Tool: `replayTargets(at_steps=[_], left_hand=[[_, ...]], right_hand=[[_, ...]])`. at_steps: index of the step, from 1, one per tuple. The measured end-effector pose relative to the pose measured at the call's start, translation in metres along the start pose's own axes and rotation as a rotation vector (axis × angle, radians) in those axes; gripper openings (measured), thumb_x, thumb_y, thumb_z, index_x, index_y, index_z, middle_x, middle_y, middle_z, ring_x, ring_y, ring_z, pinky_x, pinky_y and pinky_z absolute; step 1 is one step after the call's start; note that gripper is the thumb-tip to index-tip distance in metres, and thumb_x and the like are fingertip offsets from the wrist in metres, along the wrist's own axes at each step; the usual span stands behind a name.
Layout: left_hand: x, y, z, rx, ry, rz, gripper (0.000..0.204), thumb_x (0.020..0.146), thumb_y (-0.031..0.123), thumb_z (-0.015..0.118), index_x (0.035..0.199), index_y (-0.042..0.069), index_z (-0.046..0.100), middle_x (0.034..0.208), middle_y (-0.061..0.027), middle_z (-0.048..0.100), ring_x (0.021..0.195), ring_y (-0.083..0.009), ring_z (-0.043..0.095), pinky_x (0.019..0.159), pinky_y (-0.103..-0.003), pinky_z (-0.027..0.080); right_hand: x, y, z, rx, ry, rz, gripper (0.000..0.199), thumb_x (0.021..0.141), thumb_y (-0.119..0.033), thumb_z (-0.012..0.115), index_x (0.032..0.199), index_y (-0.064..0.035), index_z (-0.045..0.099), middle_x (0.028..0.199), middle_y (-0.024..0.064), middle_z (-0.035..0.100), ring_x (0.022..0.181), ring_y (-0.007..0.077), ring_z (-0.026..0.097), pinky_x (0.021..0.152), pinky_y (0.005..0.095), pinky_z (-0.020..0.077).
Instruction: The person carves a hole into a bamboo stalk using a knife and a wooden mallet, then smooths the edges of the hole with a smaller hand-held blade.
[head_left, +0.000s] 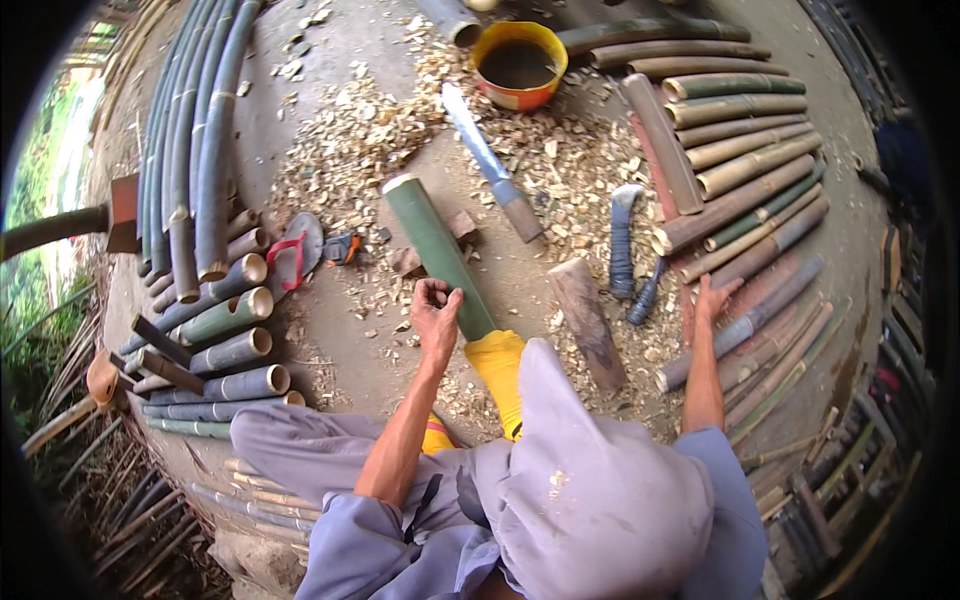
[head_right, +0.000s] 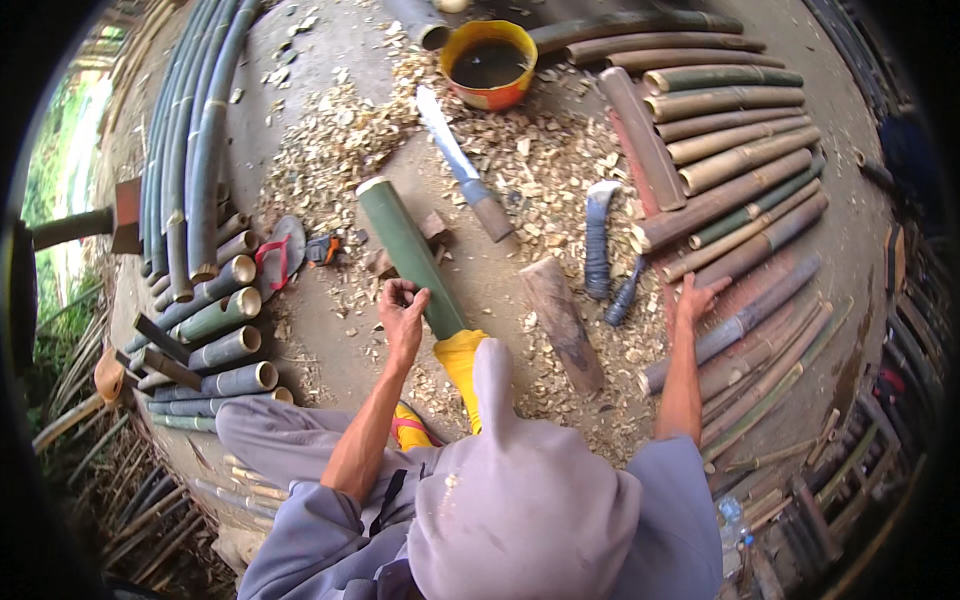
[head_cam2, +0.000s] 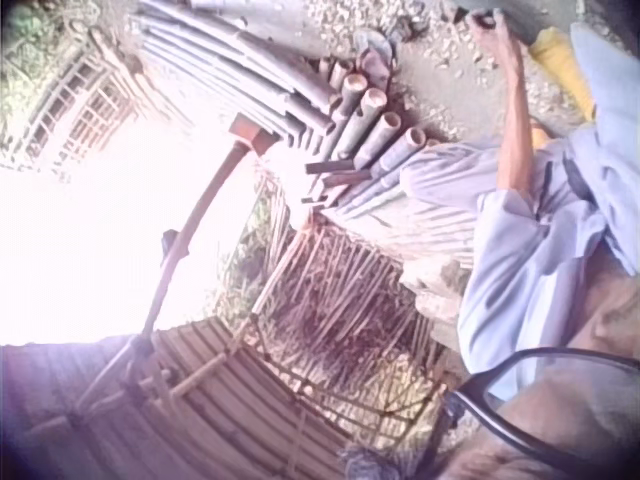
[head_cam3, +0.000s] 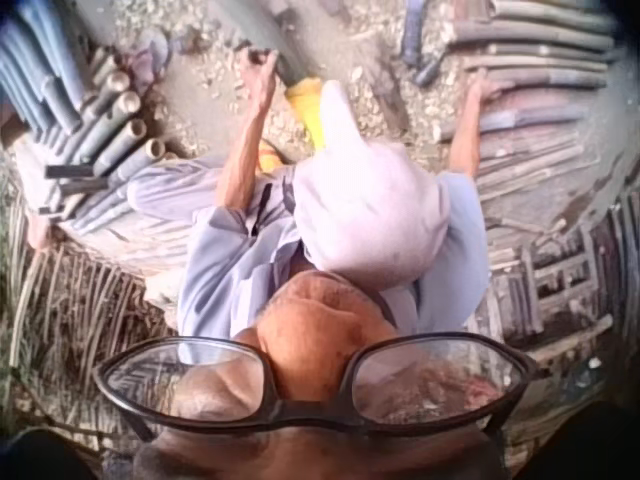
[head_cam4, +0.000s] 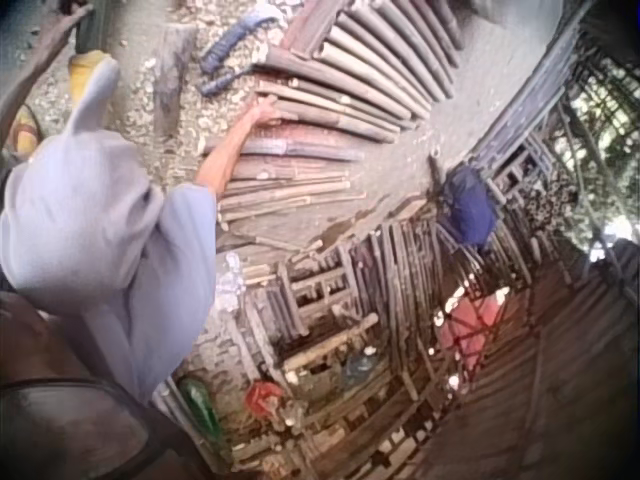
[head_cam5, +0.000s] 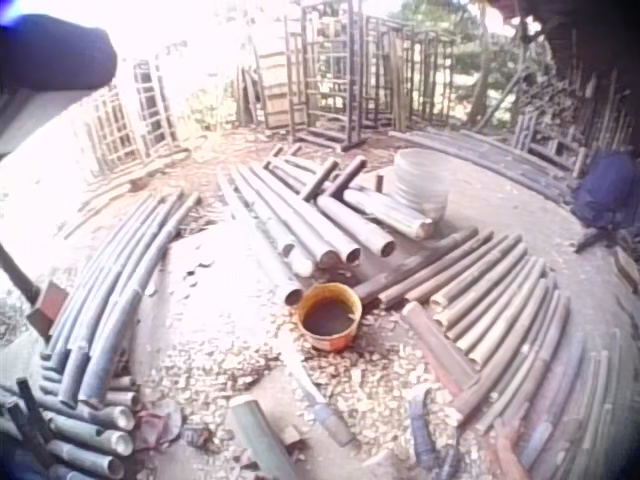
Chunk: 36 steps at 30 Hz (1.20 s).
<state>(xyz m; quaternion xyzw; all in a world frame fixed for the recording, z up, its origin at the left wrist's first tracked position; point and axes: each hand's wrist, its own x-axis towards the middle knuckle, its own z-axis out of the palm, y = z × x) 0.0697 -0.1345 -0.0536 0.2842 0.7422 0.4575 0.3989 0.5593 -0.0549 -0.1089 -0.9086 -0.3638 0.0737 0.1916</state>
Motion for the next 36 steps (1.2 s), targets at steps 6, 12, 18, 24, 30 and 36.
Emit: replayTargets(at_steps=[6,12,18,24,30,36], left_hand=[[-0.005,-0.003,-0.015,0.004,0.06,-0.162,0.043,0.074,0.024,0.077,0.104,-0.001,0.056,0.083,-0.0038,0.056,0.073,-0.0113,0.052,0.066,-0.025,0.044],[0.007,-0.005,-0.024,0.015,-0.052,-0.178,0.05,0.072,0.028,0.079,0.106,-0.002,0.056,0.084,-0.0043,0.058,0.075,-0.0119,0.055,0.064,-0.025,0.046],[0.012,-0.019,-0.017,0.012,-0.101,-0.172,0.048,0.071,0.029,0.08,0.103,0.001,0.057,0.086,-0.0032,0.056,0.073,-0.0118,0.055,0.06,-0.026,0.047],[0.013,-0.011,-0.032,-0.1,-0.091,-0.312,0.052,0.07,0.026,0.081,0.105,-0.001,0.055,0.084,-0.0037,0.056,0.071,-0.0112,0.055,0.057,-0.023,0.046],[0.012,-0.003,-0.023,-0.028,-0.197,-0.298,0.045,0.075,0.024,0.077,0.108,-0.001,0.06,0.098,-0.0072,0.063,0.082,-0.0156,0.06,0.064,-0.029,0.049],[0.014,0.002,-0.031,-0.059,-0.167,-0.332,0.041,0.075,0.023,0.077,0.104,0.0,0.061,0.092,-0.0053,0.063,0.078,-0.0141,0.06,0.06,-0.026,0.047]], right_hand=[[-0.018,-0.014,0.005,0.006,-0.036,-0.018,0.095,0.078,-0.033,0.064,0.146,-0.0036,0.006,0.124,0.0374,0.045,0.11,0.052,0.047,0.096,0.0502,0.0388],[-0.021,-0.001,0.014,0.027,0.0,-0.026,0.089,0.081,-0.032,0.062,0.147,-0.007,0.007,0.121,0.0375,0.048,0.108,0.0508,0.049,0.094,0.0496,0.0407],[-0.011,0.009,0.017,-0.083,0.02,0.083,0.095,0.078,-0.035,0.064,0.147,-0.0109,0.004,0.111,0.0365,0.055,0.102,0.0494,0.054,0.089,0.0497,0.0454],[-0.02,-0.02,0.035,-0.029,0.077,-0.021,0.091,0.08,-0.032,0.06,0.148,-0.0148,0.002,0.118,0.0376,0.049,0.108,0.0516,0.05,0.096,0.0516,0.0393],[-0.021,-0.003,0.011,-0.021,0.068,0.077,0.09,0.079,-0.03,0.058,0.148,-0.013,0.002,0.118,0.0419,0.045,0.109,0.0544,0.046,0.097,0.053,0.0375],[-0.031,-0.012,0.022,-0.033,0.097,-0.007,0.089,0.082,-0.027,0.059,0.148,-0.0165,0.001,0.116,0.0416,0.047,0.108,0.0534,0.048,0.095,0.0528,0.0393]])
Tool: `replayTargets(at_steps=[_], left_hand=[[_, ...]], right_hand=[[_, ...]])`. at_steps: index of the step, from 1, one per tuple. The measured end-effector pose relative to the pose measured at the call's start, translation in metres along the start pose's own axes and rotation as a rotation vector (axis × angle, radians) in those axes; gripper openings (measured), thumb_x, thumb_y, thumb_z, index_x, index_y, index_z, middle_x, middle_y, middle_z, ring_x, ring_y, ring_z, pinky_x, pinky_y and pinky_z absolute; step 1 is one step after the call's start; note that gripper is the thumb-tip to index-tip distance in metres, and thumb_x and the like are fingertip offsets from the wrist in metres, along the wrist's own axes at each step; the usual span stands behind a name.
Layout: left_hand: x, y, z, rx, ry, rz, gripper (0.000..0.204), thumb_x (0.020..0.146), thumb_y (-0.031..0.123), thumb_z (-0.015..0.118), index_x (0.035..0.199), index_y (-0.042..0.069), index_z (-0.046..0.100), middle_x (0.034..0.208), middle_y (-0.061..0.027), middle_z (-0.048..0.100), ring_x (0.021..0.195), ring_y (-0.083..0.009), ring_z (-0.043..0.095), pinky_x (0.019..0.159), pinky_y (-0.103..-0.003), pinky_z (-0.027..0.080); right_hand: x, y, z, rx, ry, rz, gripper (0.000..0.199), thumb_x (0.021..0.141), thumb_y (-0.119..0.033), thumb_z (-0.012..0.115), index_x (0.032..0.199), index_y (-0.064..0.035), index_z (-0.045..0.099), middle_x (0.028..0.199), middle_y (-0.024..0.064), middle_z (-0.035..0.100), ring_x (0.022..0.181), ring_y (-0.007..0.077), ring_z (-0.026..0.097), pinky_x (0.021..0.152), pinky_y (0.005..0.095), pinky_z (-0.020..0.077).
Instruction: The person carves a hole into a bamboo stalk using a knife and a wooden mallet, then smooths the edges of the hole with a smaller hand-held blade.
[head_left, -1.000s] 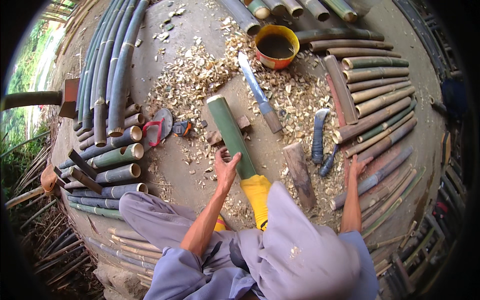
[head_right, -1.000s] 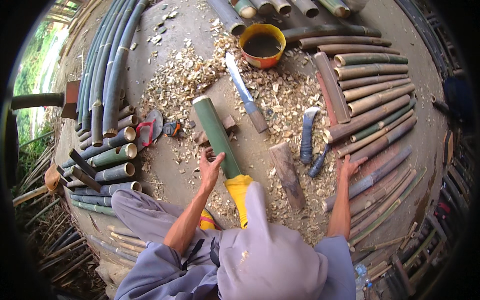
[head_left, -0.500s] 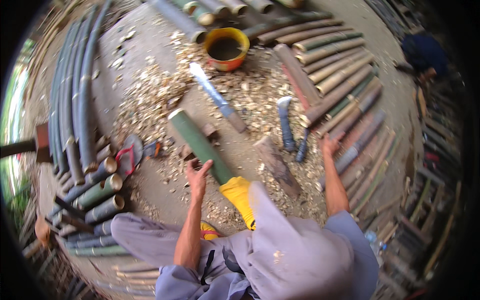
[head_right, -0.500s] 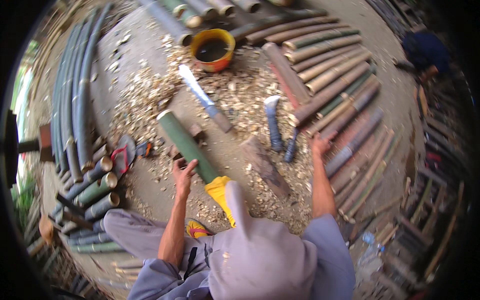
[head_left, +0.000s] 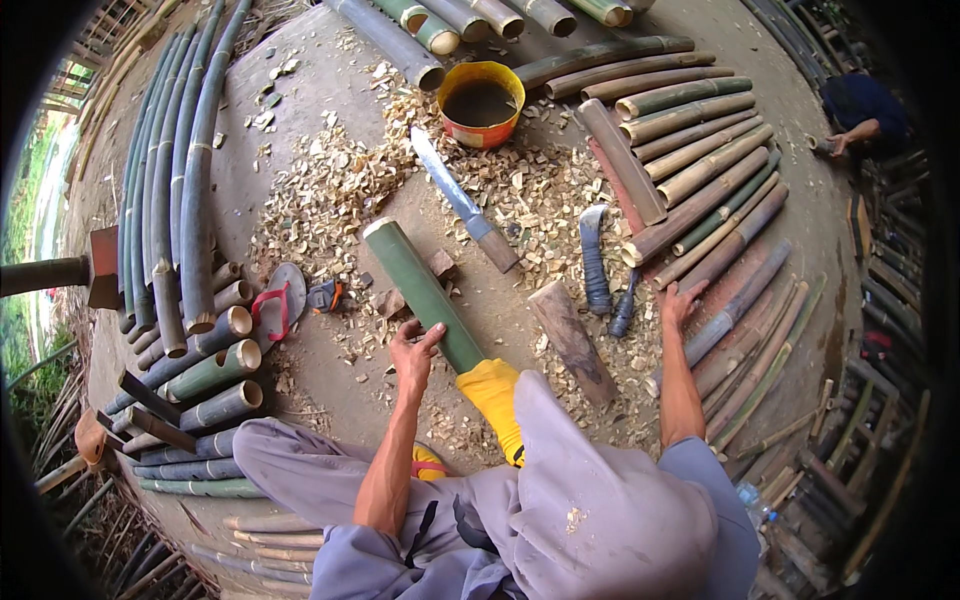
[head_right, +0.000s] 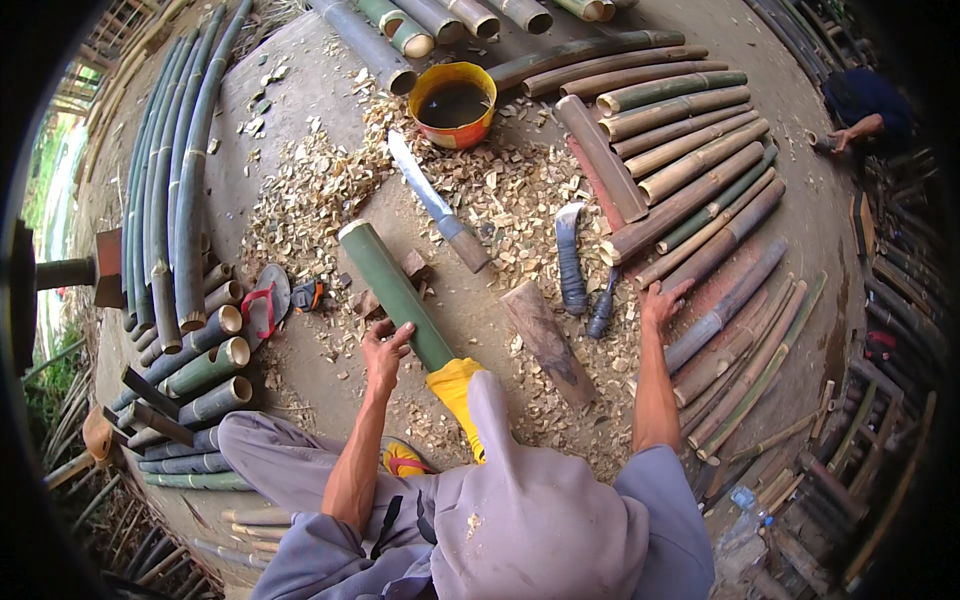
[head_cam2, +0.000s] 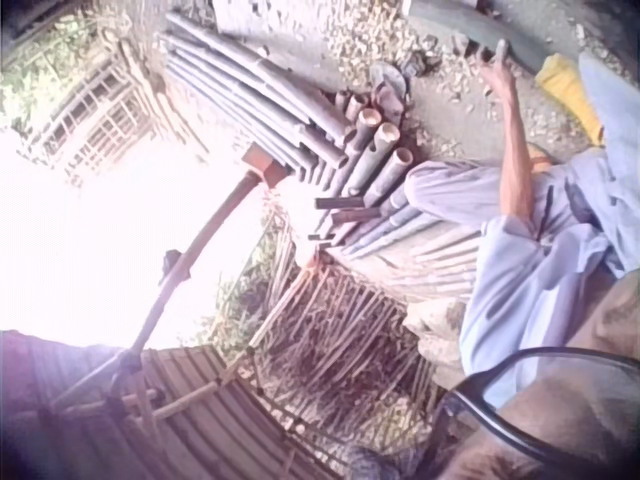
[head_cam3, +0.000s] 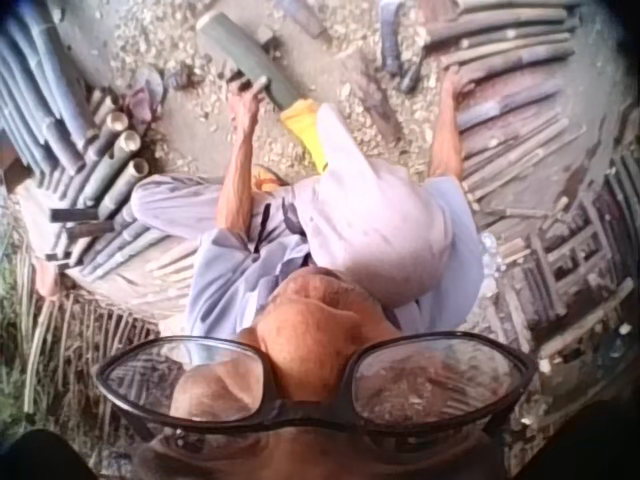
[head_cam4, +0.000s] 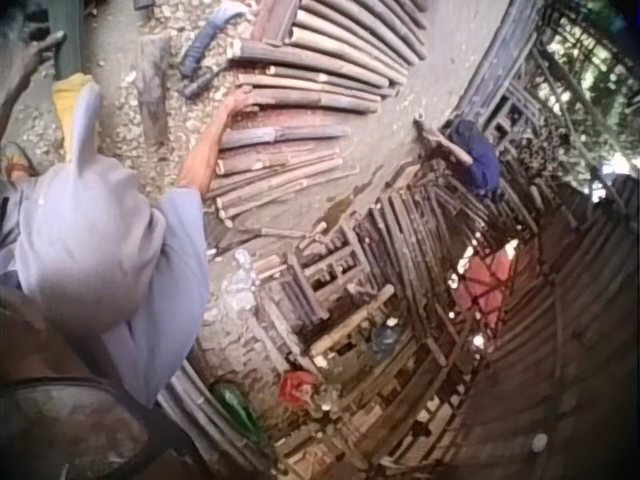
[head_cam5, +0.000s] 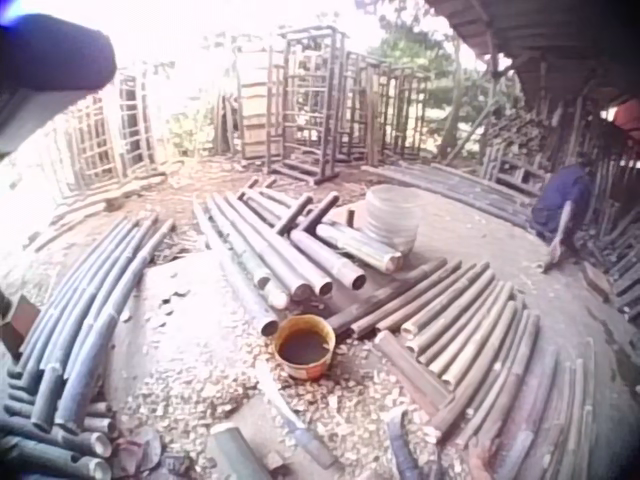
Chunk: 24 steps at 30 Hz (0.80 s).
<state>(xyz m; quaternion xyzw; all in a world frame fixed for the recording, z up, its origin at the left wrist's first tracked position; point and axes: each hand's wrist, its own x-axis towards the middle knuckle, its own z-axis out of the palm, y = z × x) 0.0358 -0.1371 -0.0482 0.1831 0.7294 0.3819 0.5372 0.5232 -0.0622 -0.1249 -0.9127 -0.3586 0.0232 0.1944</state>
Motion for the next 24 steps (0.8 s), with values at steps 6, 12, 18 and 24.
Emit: replayTargets(at_steps=[6,12,18,24], left_hand=[[0.004,-0.006,0.004,0.061,0.044,0.001,0.039,0.075,0.023,0.079,0.101,-0.001,0.061,0.088,-0.0054,0.062,0.072,-0.0121,0.058,0.057,-0.025,0.047],[0.003,-0.002,0.005,0.061,0.032,-0.04,0.044,0.074,0.022,0.079,0.102,-0.005,0.057,0.086,-0.0074,0.062,0.071,-0.0139,0.06,0.056,-0.025,0.049],[0.001,0.005,0.005,0.046,0.012,-0.045,0.045,0.074,0.023,0.079,0.102,-0.004,0.057,0.086,-0.0068,0.061,0.071,-0.0137,0.059,0.058,-0.026,0.05],[0.0,0.005,0.002,0.036,0.019,-0.05,0.038,0.076,0.023,0.078,0.097,-0.001,0.058,0.083,-0.0045,0.061,0.068,-0.0124,0.058,0.058,-0.025,0.048]], right_hand=[[0.003,-0.004,-0.004,0.018,-0.026,0.121,0.089,0.08,-0.025,0.059,0.148,-0.0198,0.001,0.112,0.0399,0.051,0.101,0.0532,0.053,0.092,0.0537,0.0419],[0.006,-0.003,0.001,0.121,-0.06,0.139,0.088,0.082,-0.025,0.058,0.148,-0.0188,0.0,0.131,0.0429,0.032,0.123,0.0554,0.033,0.105,0.0516,0.0312],[-0.001,-0.007,-0.002,0.094,-0.019,0.137,0.086,0.081,-0.026,0.056,0.148,-0.0161,0.003,0.13,0.0436,0.032,0.124,0.0561,0.031,0.105,0.0523,0.0301],[-0.006,-0.02,-0.005,0.128,-0.057,0.186,0.089,0.08,-0.025,0.058,0.148,-0.0165,0.002,0.133,0.043,0.03,0.125,0.0566,0.029,0.106,0.0518,0.0287]])
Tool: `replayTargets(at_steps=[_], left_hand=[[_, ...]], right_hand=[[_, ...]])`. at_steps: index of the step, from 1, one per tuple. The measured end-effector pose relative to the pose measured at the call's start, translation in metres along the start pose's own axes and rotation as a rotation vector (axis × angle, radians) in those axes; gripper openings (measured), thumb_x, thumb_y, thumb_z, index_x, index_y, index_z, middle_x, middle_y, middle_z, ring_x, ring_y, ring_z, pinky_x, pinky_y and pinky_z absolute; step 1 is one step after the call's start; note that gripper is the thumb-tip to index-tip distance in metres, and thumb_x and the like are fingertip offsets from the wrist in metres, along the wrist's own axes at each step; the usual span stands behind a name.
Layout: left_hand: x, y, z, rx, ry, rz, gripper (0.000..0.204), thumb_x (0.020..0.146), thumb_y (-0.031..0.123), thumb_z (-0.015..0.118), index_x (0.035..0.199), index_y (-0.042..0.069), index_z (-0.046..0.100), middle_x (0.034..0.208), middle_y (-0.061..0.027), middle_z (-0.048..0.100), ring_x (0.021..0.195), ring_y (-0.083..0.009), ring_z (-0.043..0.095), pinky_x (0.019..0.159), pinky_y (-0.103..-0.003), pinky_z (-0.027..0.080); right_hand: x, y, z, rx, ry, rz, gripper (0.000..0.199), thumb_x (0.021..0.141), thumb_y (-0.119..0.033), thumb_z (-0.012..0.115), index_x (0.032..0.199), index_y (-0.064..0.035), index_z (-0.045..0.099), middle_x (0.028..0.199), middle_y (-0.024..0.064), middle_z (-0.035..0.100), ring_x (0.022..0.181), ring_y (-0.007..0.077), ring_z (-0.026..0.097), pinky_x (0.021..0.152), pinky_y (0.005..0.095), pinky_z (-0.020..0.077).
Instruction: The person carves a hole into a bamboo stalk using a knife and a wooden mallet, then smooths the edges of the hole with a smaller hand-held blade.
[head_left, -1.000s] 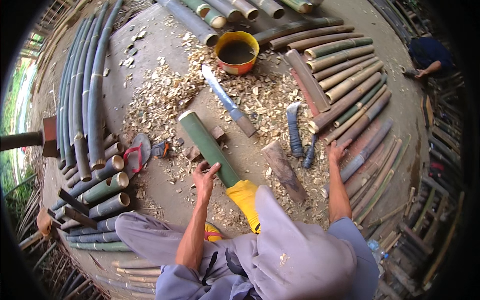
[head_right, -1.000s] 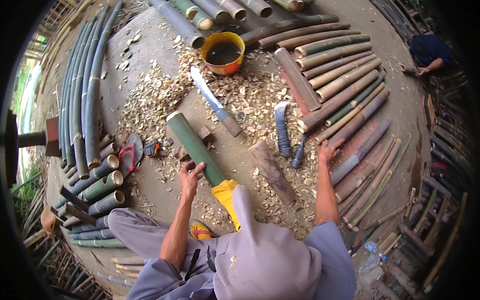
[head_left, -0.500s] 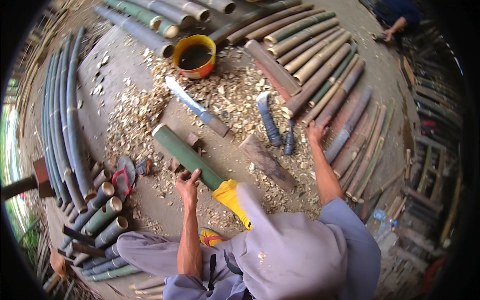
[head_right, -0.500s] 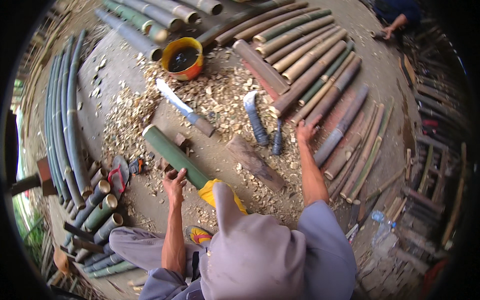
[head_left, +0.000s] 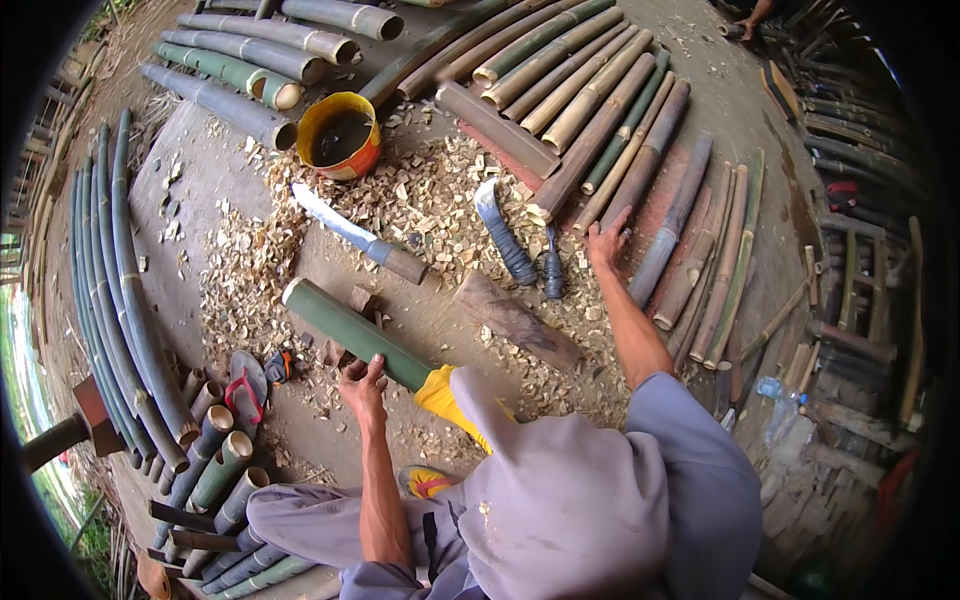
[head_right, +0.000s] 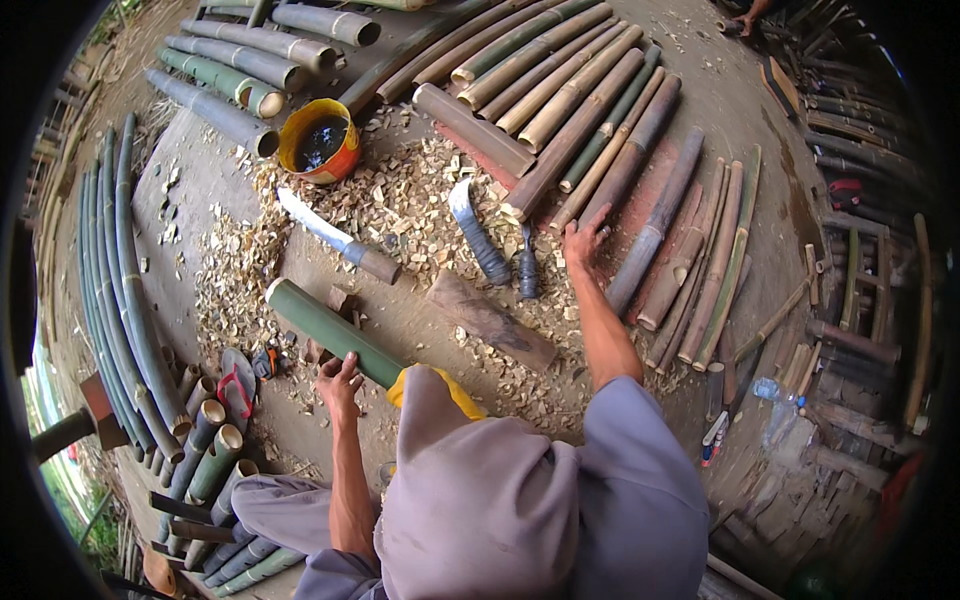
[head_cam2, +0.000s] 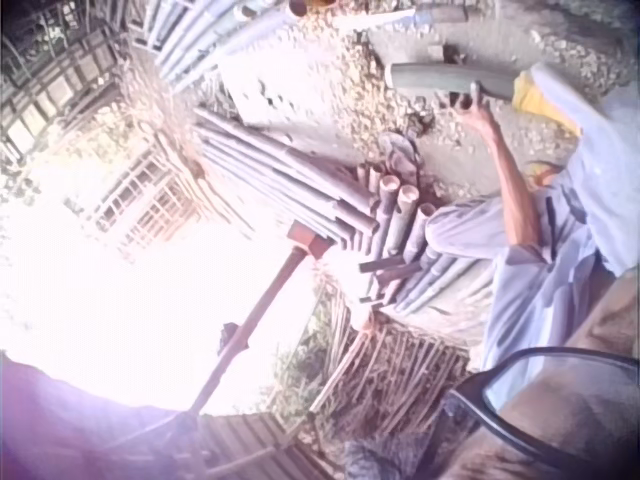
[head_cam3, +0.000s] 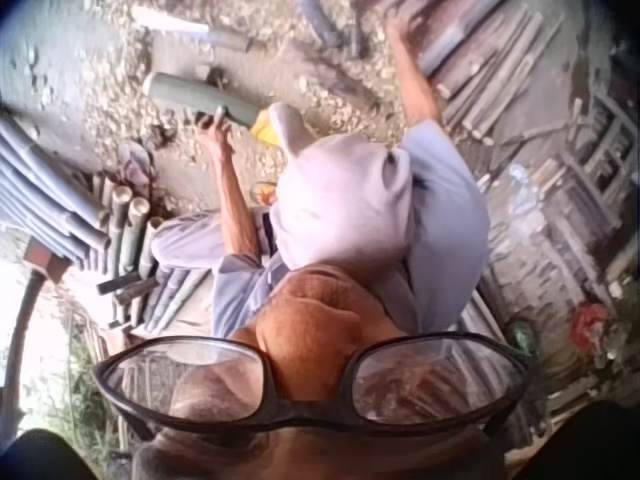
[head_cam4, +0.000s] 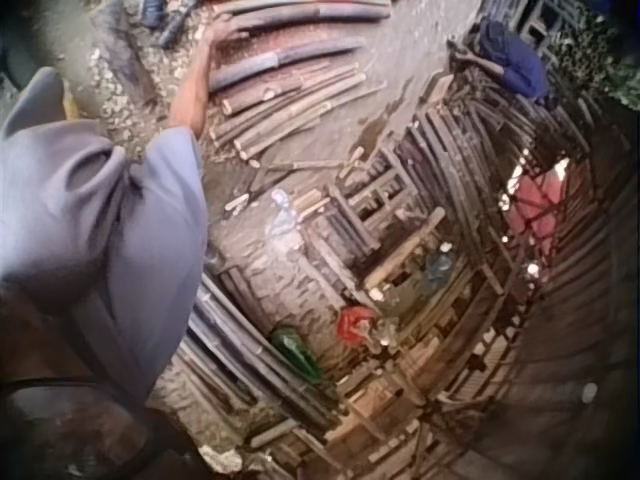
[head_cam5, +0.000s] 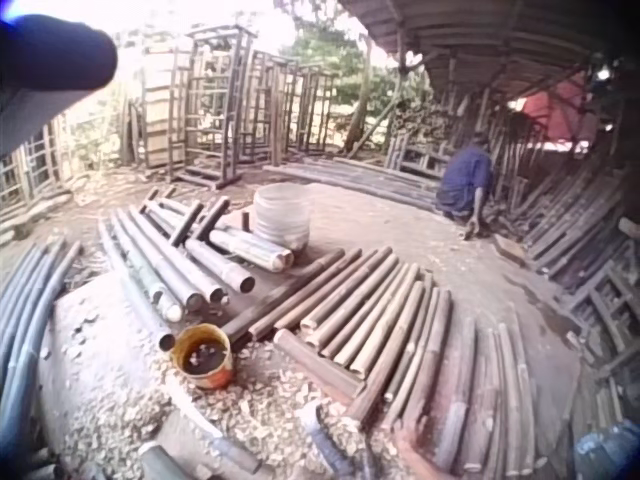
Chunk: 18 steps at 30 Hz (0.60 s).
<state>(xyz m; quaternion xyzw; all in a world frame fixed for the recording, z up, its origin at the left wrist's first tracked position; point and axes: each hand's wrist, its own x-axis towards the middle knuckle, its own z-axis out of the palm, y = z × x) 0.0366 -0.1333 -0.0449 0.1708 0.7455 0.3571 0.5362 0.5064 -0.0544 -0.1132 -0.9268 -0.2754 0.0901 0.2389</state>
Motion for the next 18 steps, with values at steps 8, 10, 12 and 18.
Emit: replayTargets(at_steps=[8,10,12,18], left_hand=[[0.004,-0.003,0.003,0.002,0.002,-0.002,0.034,0.077,0.022,0.077,0.096,0.001,0.058,0.08,-0.0027,0.061,0.064,-0.0097,0.056,0.055,-0.024,0.047],[0.004,-0.003,0.003,0.007,0.012,-0.006,0.034,0.077,0.022,0.077,0.096,0.002,0.058,0.08,-0.0021,0.061,0.063,-0.0093,0.056,0.055,-0.024,0.047],[0.005,-0.003,0.001,-0.012,-0.014,-0.006,0.034,0.077,0.022,0.077,0.096,0.002,0.057,0.08,-0.0014,0.062,0.064,-0.0089,0.056,0.054,-0.024,0.046],[0.003,-0.002,0.0,-0.013,-0.023,-0.008,0.033,0.077,0.022,0.076,0.097,0.003,0.057,0.081,-0.0006,0.062,0.065,-0.0081,0.056,0.055,-0.023,0.046]], right_hand=[[0.007,0.015,0.006,-0.033,0.045,-0.054,0.088,0.084,-0.026,0.058,0.148,-0.0196,-0.002,0.131,0.0459,0.027,0.125,0.055,0.031,0.101,0.0522,0.0357],[0.007,0.014,0.006,0.03,0.027,-0.032,0.089,0.081,-0.025,0.059,0.148,-0.017,0.0,0.139,0.0343,0.027,0.126,0.056,0.027,0.105,0.0524,0.0289],[0.004,0.009,0.005,0.063,0.012,-0.002,0.09,0.08,-0.024,0.059,0.148,-0.0161,0.001,0.143,0.0293,0.027,0.127,0.0565,0.025,0.107,0.0526,0.0257],[0.001,0.003,-0.002,0.084,-0.047,0.065,0.091,0.082,-0.024,0.06,0.148,-0.0183,-0.002,0.139,0.0369,0.026,0.128,0.0556,0.025,0.107,0.0528,0.0263]])
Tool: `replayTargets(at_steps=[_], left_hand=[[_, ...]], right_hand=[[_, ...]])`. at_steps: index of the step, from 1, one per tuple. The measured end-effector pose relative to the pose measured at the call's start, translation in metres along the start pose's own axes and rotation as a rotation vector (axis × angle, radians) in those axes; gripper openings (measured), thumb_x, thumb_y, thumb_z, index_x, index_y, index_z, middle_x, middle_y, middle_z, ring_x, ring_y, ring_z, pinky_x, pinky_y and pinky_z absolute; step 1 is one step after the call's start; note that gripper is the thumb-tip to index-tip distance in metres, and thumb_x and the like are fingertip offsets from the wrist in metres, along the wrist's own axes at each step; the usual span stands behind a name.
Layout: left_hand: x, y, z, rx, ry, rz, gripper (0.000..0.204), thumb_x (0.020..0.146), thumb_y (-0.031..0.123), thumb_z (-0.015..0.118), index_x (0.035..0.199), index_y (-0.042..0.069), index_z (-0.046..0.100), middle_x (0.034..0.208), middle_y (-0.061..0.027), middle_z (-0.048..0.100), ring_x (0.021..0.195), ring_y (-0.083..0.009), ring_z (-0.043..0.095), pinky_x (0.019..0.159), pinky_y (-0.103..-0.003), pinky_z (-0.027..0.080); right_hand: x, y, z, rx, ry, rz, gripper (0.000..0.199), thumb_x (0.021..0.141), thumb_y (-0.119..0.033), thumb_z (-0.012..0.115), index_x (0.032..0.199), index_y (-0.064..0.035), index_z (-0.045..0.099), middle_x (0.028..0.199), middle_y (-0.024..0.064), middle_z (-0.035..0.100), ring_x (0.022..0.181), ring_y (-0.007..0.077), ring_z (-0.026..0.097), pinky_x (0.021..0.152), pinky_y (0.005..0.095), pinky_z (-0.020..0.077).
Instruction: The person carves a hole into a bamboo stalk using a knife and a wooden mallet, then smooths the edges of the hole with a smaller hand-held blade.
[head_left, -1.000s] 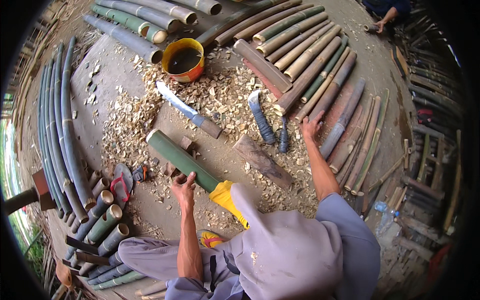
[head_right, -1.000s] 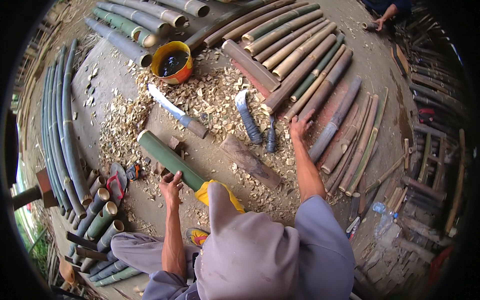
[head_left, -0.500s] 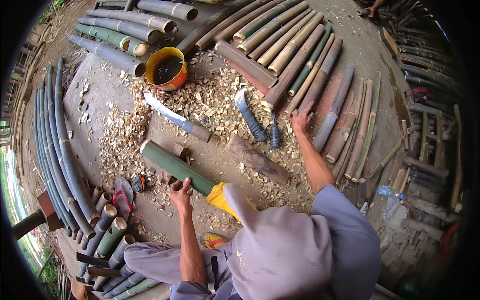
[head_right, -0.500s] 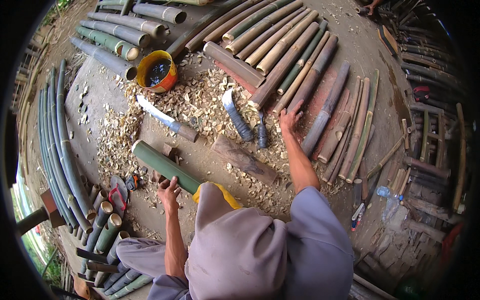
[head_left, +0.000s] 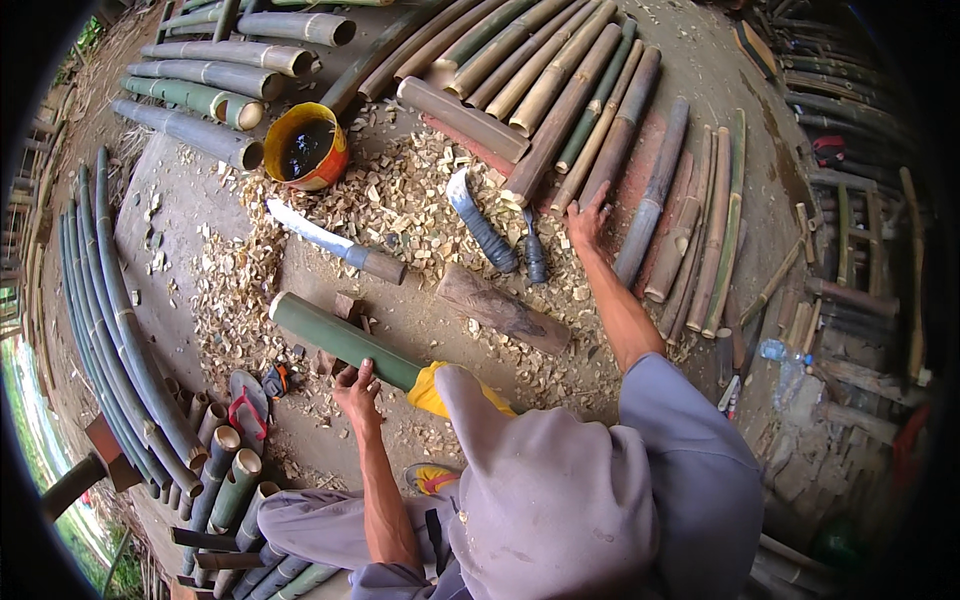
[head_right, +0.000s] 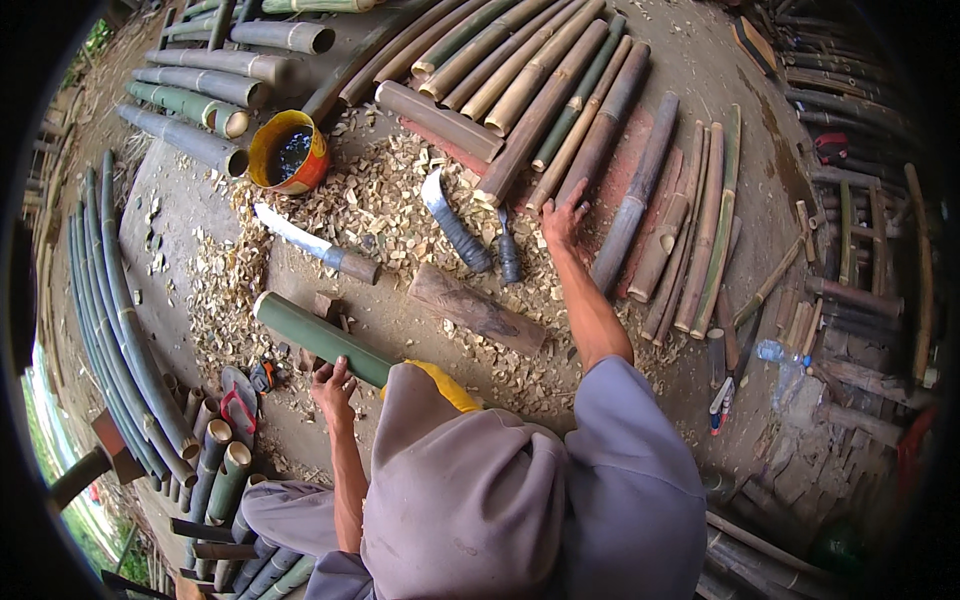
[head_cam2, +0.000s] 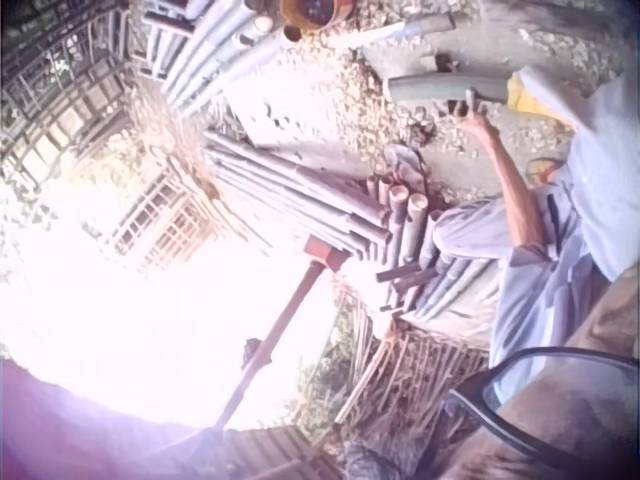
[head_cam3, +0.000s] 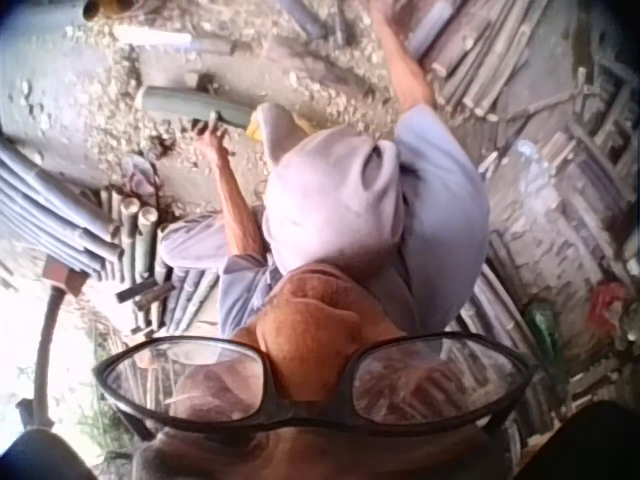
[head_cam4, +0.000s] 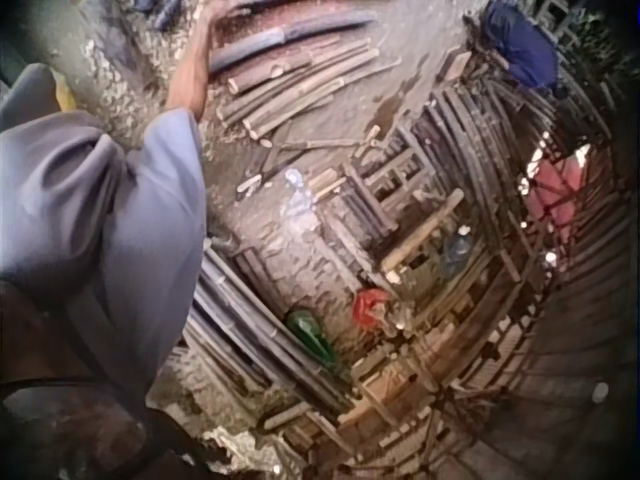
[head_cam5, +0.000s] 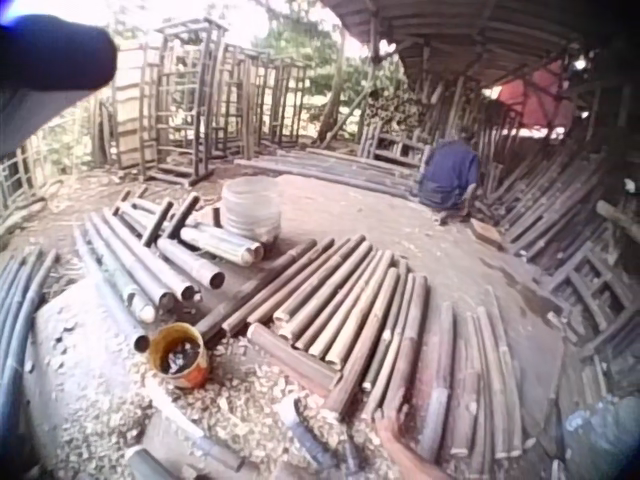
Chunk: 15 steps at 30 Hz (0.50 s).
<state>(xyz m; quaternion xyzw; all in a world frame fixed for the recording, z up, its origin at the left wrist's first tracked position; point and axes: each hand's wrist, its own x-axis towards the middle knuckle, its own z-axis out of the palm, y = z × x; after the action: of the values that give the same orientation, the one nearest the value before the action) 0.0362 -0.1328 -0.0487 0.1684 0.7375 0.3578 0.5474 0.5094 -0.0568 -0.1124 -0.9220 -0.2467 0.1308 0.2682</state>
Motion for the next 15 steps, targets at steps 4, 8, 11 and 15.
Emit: replayTargets(at_steps=[4,8,11,15], left_hand=[[0.001,-0.001,0.001,-0.011,0.009,0.002,0.035,0.076,0.021,0.078,0.098,0.0,0.06,0.083,-0.0037,0.065,0.065,-0.0111,0.057,0.054,-0.025,0.046],[-0.002,0.003,0.001,0.025,-0.023,-0.021,0.039,0.077,0.024,0.076,0.102,0.002,0.056,0.085,-0.0015,0.062,0.067,-0.0096,0.055,0.06,-0.025,0.046],[-0.003,0.005,0.0,0.031,-0.022,-0.028,0.044,0.076,0.025,0.077,0.105,0.001,0.055,0.087,-0.0024,0.062,0.07,-0.0106,0.056,0.062,-0.026,0.046],[-0.007,0.008,0.003,0.044,-0.01,-0.03,0.048,0.076,0.026,0.078,0.108,0.0,0.054,0.087,-0.0028,0.062,0.072,-0.0114,0.056,0.063,-0.027,0.047]], right_hand=[[0.003,0.007,-0.004,-0.002,0.005,-0.089,0.091,0.083,-0.025,0.06,0.148,-0.0165,-0.003,0.14,0.0371,0.023,0.128,0.0553,0.024,0.107,0.0524,0.026],[0.004,0.01,-0.009,-0.021,-0.038,-0.112,0.09,0.085,-0.026,0.059,0.147,-0.017,-0.006,0.139,0.0397,0.023,0.128,0.0544,0.025,0.107,0.0523,0.0278],[0.001,0.008,-0.009,-0.037,-0.044,-0.109,0.091,0.085,-0.026,0.059,0.147,-0.0176,-0.007,0.138,0.0406,0.024,0.128,0.054,0.026,0.106,0.0525,0.029],[0.002,0.007,-0.012,-0.028,-0.046,-0.106,0.091,0.085,-0.024,0.059,0.147,-0.0177,-0.007,0.138,0.04,0.024,0.129,0.0539,0.024,0.106,0.053,0.0286]])
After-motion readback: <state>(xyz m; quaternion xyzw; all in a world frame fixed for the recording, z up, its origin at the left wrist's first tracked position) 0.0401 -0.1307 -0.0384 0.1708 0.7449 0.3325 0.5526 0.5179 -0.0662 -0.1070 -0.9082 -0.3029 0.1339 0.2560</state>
